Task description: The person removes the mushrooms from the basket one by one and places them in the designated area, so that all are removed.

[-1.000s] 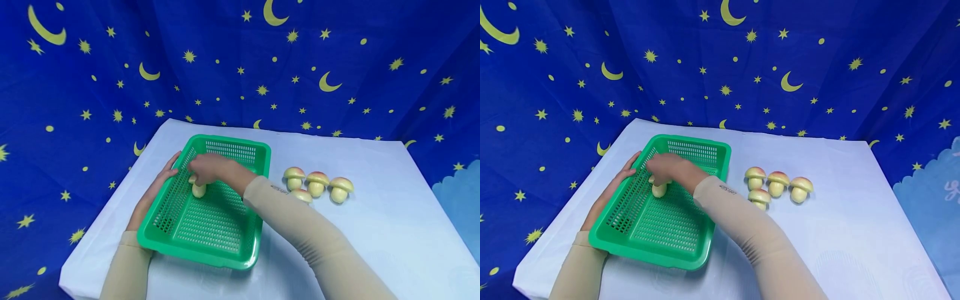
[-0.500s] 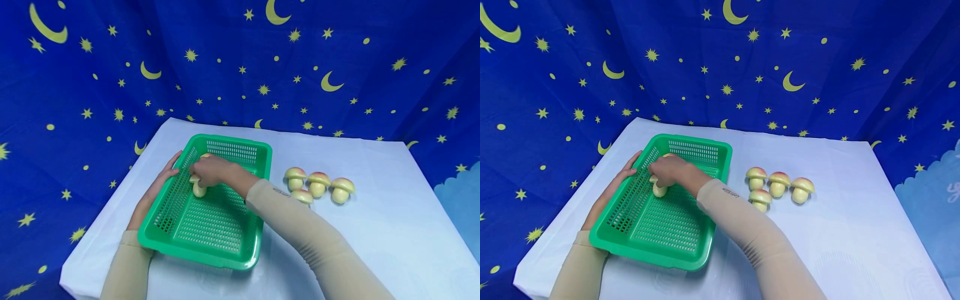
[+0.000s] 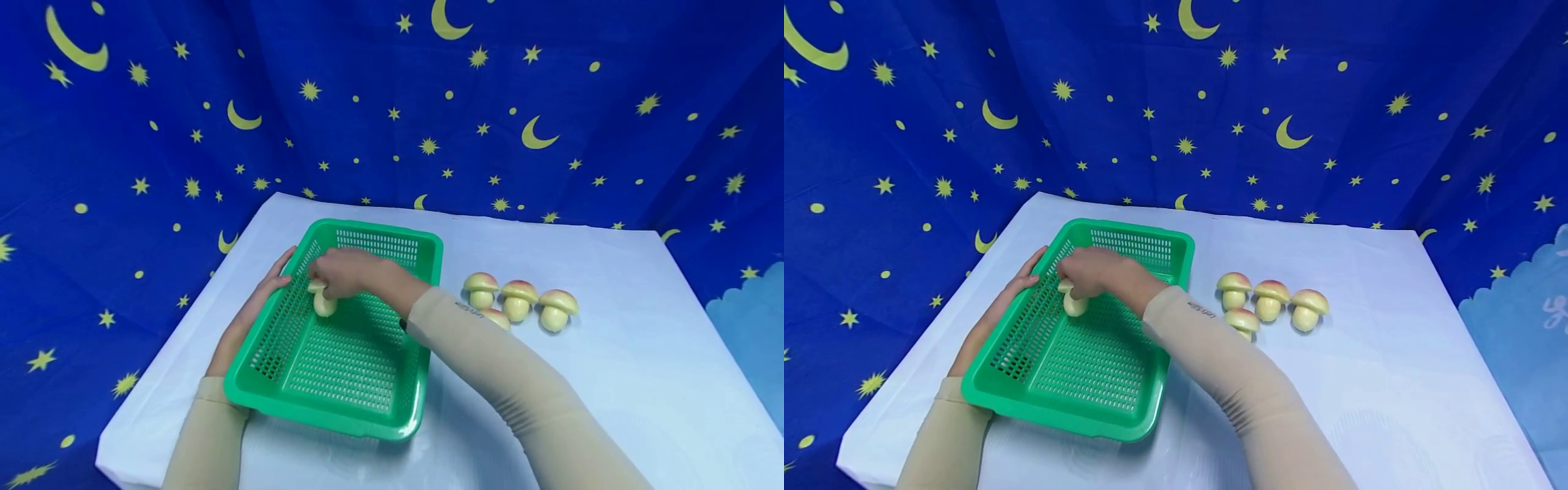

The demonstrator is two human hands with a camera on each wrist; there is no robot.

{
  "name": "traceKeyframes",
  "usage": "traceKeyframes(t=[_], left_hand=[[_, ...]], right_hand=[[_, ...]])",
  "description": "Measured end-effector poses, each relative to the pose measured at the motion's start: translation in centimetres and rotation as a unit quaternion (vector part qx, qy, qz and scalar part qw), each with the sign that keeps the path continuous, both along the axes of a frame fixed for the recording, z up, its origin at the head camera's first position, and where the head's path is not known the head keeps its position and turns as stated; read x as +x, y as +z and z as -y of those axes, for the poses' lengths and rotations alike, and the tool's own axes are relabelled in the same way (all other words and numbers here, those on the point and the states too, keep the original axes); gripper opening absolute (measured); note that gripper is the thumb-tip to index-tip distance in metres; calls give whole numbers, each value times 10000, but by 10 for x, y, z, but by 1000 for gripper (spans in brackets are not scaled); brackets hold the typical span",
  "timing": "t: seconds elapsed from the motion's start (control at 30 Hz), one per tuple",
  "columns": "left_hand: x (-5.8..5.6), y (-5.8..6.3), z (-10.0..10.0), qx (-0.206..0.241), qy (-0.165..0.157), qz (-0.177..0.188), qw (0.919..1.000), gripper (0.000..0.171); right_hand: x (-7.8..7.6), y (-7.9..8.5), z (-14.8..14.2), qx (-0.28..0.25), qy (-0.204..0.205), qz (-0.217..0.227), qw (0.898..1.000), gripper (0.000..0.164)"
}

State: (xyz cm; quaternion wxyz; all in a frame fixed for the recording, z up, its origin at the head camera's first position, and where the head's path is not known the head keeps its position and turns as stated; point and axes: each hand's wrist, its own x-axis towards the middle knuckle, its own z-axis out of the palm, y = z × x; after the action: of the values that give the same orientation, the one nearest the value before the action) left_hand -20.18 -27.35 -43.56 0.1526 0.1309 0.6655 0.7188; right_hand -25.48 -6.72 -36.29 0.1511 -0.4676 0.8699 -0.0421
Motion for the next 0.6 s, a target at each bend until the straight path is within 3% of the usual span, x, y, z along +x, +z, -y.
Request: traceKeyframes(t=[0.13, 0.37, 0.6], left_hand=[[-2, -2, -2, 254, 114, 275, 9992, 60], [3, -1, 1, -71, -103, -64, 9999, 58], [4, 1, -1, 7, -51, 156, 9999, 57]], right_hand=[[0, 8, -4, -91, 12, -5, 10000, 35], [2, 27, -11, -322, 99, 20, 9994, 37], [4, 45, -23, -738, 254, -53, 9969, 38]])
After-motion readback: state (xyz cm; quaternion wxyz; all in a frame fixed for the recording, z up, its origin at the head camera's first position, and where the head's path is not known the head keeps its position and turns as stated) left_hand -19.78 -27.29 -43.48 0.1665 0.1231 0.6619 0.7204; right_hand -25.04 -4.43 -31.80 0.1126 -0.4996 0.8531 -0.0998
